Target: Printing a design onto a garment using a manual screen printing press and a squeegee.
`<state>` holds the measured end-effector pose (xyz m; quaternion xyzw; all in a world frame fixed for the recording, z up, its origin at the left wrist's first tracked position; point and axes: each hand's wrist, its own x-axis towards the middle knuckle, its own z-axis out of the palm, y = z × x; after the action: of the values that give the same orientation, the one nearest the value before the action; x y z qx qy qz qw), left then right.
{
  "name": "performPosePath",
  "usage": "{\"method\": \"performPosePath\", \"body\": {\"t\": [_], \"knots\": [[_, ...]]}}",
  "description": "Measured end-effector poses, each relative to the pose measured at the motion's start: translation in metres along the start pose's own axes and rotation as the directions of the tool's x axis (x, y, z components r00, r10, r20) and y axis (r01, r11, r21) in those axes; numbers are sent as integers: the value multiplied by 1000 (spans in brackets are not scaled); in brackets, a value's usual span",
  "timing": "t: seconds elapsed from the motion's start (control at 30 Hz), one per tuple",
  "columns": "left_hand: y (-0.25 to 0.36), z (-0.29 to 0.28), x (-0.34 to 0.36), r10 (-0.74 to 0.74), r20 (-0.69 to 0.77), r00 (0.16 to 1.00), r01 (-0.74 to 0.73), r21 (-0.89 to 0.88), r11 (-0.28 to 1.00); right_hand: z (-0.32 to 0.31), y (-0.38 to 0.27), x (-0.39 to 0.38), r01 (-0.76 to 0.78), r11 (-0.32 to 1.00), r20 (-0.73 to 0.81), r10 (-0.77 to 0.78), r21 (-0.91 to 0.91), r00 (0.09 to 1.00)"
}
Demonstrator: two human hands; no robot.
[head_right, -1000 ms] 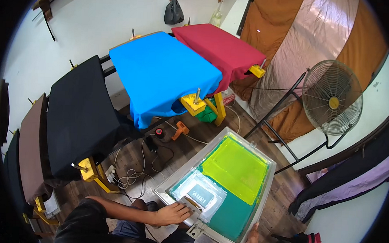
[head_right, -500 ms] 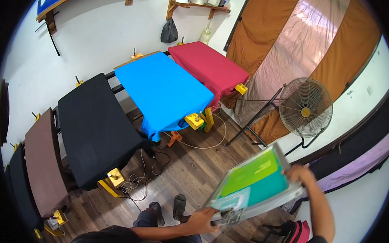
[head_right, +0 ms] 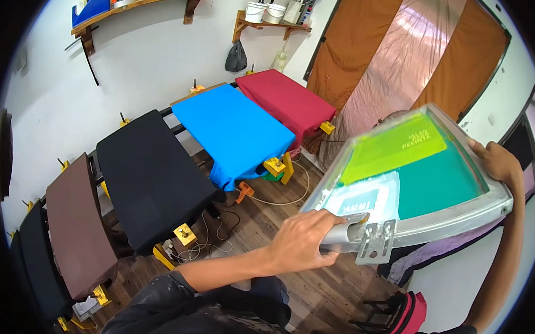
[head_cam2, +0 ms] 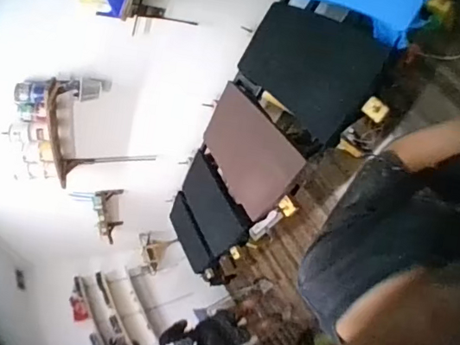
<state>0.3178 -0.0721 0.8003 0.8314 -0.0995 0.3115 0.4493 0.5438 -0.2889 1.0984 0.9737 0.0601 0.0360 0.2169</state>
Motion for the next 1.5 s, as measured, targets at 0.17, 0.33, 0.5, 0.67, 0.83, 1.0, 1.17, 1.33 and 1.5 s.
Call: {"method": "performPosePath", "body": {"t": [0.17,0.33,0.5,0.67,0.83,1.0,1.17,1.33,1.5], "knots": [[-9,-27,21,68,-7,998,-65,218,974,37,13,22,92,905,-169,-22,415,985],[-55,-35,45,45,32,998,-55,470,881,102,-42,82,310,714,-240,-202,628,950],[-115,-24,74,-24,64,998,-26,676,736,189,-121,201,516,402,-317,-464,757,827],[-169,22,118,-189,132,973,22,762,647,298,-188,346,445,203,-257,-582,872,771],[-203,71,157,-301,42,953,120,859,497,372,-274,439,293,-30,-219,-736,956,640],[-232,105,183,-435,26,900,186,880,437,428,-339,505,304,-167,-315,-780,938,541],[-259,122,194,-391,18,920,160,894,419,431,-358,542,259,-197,-305,-813,945,495],[-294,130,175,-356,24,934,144,889,435,419,-362,548,339,-176,-332,-810,924,483],[-303,131,163,-327,15,945,137,890,434,426,-365,537,270,-183,-296,-825,946,481]]}}
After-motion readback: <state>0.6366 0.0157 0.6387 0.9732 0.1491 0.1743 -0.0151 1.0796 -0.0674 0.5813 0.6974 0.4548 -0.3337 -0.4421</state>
